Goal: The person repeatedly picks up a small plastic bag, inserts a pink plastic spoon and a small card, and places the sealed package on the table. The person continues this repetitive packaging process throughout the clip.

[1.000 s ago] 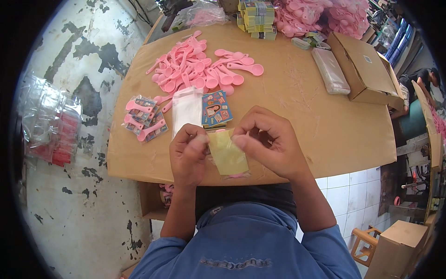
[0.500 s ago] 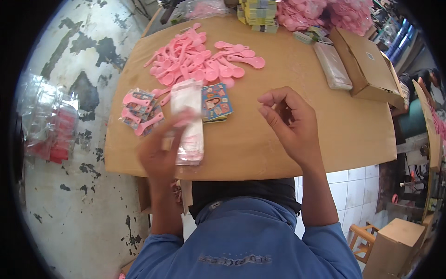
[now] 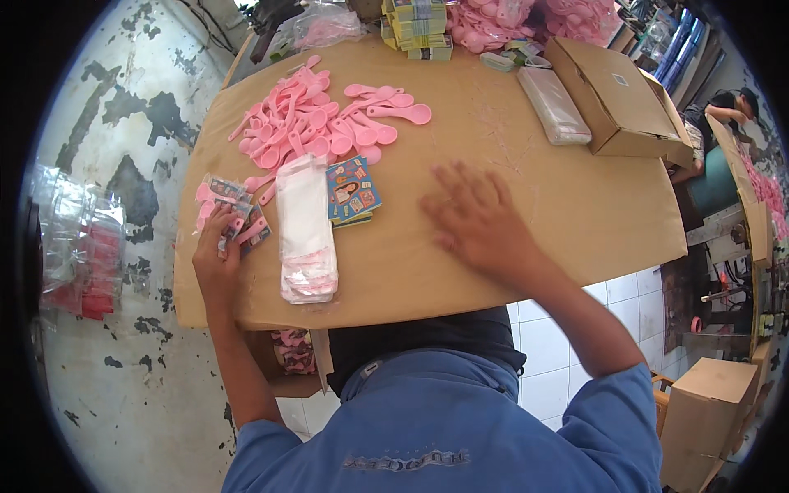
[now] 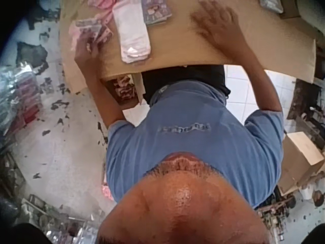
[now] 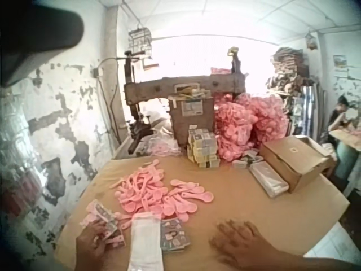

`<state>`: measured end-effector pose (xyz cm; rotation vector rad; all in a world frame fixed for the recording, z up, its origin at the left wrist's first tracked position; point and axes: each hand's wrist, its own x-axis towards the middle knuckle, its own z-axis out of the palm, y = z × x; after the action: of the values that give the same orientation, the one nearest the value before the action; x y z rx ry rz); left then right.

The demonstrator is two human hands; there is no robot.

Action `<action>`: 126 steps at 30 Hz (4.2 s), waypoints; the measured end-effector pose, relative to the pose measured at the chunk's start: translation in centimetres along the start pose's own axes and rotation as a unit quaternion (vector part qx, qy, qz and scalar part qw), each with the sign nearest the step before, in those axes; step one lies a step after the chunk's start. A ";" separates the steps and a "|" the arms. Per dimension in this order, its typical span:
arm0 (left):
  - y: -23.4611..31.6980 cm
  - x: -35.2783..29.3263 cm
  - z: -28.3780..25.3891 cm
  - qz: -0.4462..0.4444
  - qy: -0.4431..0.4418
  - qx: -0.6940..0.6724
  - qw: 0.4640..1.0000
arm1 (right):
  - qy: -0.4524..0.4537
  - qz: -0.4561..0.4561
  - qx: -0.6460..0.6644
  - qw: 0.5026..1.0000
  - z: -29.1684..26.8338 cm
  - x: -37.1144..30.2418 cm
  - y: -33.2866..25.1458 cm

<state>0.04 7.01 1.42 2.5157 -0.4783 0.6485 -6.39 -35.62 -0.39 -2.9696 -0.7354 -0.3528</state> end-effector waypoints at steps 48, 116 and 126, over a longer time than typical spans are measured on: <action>6.1 -1.0 4.3 -0.228 0.057 -0.204 0.950 | 0.024 0.160 0.487 0.858 1.0 10.8 -2.3; 17.7 0.0 6.5 -0.188 0.048 -0.824 0.532 | 0.063 0.211 0.812 0.541 -0.3 3.6 -11.0; 17.2 -0.1 6.6 -0.199 0.058 -0.840 0.501 | 0.184 0.211 0.626 0.728 0.1 4.5 -11.4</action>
<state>-5.30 -10.59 2.75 0.5584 -0.1816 -0.0480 -7.80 -23.53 0.65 -1.5880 -0.0800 -0.2342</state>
